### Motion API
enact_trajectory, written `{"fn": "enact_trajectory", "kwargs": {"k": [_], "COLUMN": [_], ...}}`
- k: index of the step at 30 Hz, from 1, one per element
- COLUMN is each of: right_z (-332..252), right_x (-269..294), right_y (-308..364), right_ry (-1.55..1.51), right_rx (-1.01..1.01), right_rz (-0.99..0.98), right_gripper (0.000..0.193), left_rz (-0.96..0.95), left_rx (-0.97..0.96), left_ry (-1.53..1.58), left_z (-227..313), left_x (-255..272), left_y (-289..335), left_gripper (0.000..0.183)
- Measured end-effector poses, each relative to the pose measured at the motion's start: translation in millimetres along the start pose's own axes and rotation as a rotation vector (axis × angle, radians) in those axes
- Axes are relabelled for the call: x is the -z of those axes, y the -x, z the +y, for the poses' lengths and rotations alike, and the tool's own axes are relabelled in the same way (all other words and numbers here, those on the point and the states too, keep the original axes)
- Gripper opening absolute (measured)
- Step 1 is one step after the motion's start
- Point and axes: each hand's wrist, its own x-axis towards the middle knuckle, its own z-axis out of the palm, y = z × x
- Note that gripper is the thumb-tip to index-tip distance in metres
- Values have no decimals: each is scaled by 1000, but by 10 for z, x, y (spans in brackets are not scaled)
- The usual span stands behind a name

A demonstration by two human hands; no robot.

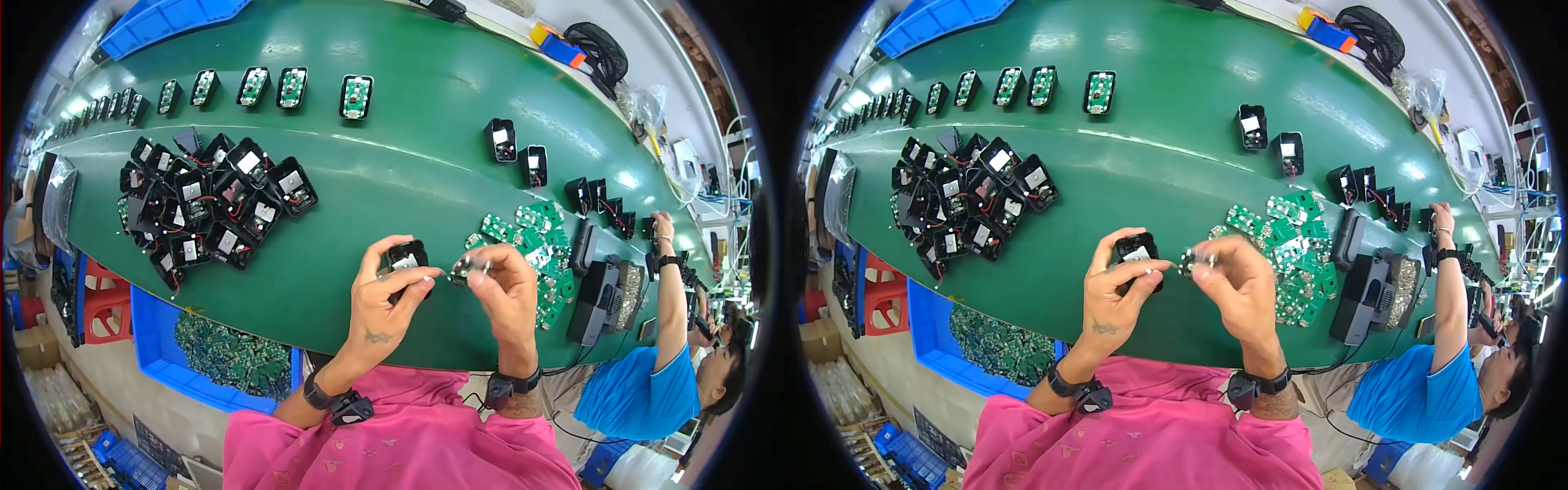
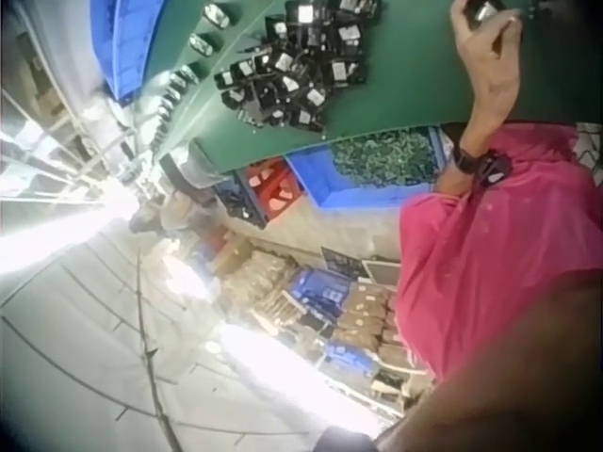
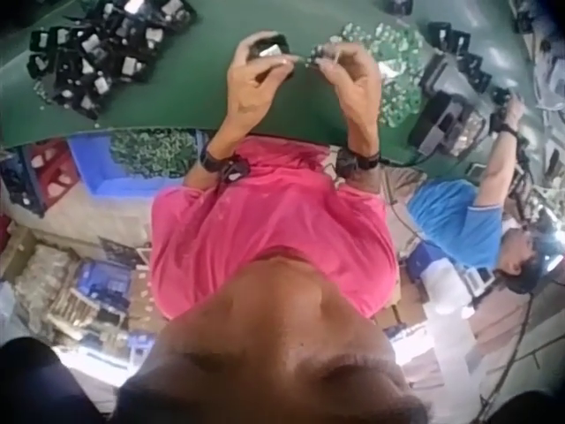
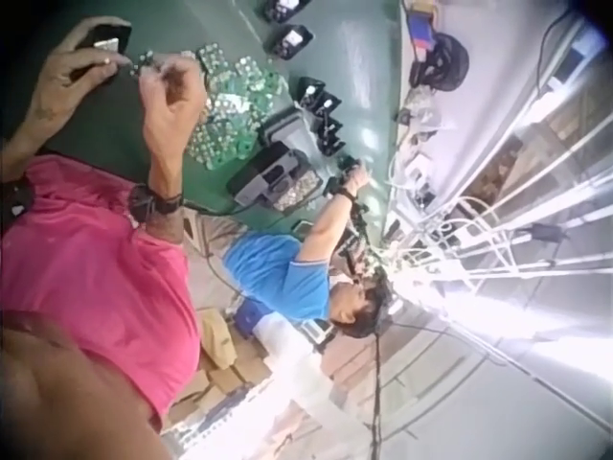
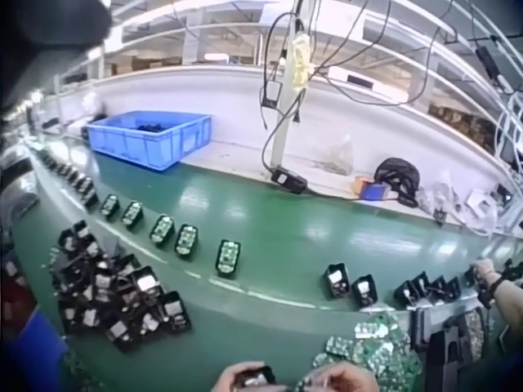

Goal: Assembling electronic circuit boards into their plastic housings on a manufacturing line.

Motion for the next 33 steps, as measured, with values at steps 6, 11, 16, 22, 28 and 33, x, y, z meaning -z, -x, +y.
{"fn": "enact_trajectory", "kwargs": {"k": [6, 11, 16, 22, 28, 33], "right_z": [-155, -135, 2, 58, 212, 137], "right_x": [-214, -351, -320, -332, -285, -336], "right_y": [128, 142, 193, 213, 231, 191], "right_ry": [-370, -296, -121, -35, 79, 499], "right_rx": [-265, -148, -166, -150, -150, 158], "right_rz": [-78, 46, -28, 48, 100, 167], "right_gripper": [24, 35, 36, 34, 35, 37], "left_rz": [84, 93, 92, -34, -123, -129], "left_rx": [-84, -191, -198, -188, 70, 116], "left_ry": [-204, -242, -222, -237, 436, 335], "left_z": [-3, -65, -59, -88, -10, -71], "left_x": [44, 28, 34, 75, -3, 51], "left_y": [32, 70, 70, 76, 97, 51], "left_gripper": [18, 21, 23, 37, 74, 64]}}
